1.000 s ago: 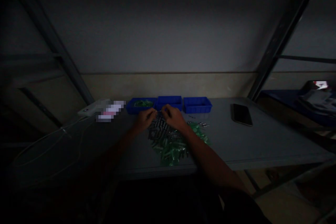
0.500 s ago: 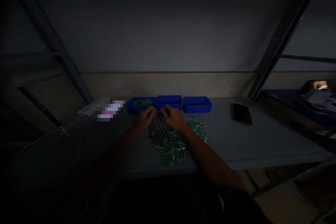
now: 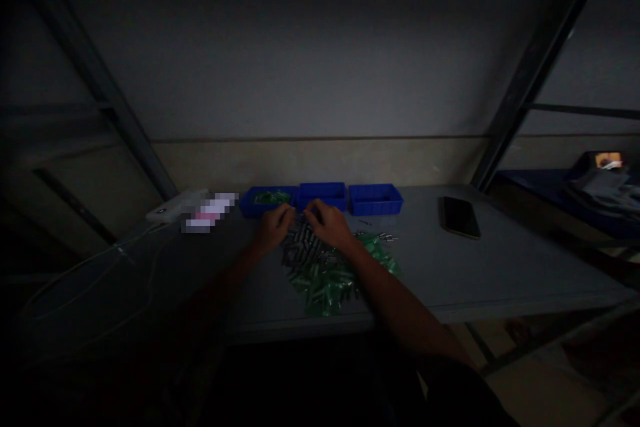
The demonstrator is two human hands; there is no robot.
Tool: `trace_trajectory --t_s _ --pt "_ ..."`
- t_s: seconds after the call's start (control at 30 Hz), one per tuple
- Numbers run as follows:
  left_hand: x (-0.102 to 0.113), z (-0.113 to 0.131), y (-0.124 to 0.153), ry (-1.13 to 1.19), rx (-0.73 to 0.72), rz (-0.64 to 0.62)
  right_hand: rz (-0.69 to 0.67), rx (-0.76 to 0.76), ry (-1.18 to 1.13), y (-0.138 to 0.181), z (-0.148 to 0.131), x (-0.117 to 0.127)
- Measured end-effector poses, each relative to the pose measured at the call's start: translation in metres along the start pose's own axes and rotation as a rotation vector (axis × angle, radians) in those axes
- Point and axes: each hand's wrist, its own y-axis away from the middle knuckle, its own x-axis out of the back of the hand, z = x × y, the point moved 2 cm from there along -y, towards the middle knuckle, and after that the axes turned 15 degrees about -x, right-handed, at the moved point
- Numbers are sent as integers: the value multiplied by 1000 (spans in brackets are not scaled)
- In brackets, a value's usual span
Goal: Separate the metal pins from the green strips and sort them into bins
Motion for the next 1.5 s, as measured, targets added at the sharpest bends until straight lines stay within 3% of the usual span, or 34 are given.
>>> trace_trajectory --t_s 0.2,0.5,0.77,1.1,1.27,1.5 --pt "1 -3 0 -14 30 11 -46 56 14 2 -3 0" --pt "-3 -3 1 120 -25 56 86 -43 120 -4 5 -1" --pt "-1 -4 2 71 -16 47 8 -7 -15 1 0 0" --pt "-2 -3 1 79 -16 11 15 16 43 -2 3 -3" --pt "-5 -7 1 84 -6 52 40 -7 79 -3 5 -3" --pt "-5 -6 1 102 -95 83 75 -37 141 -3 5 -2"
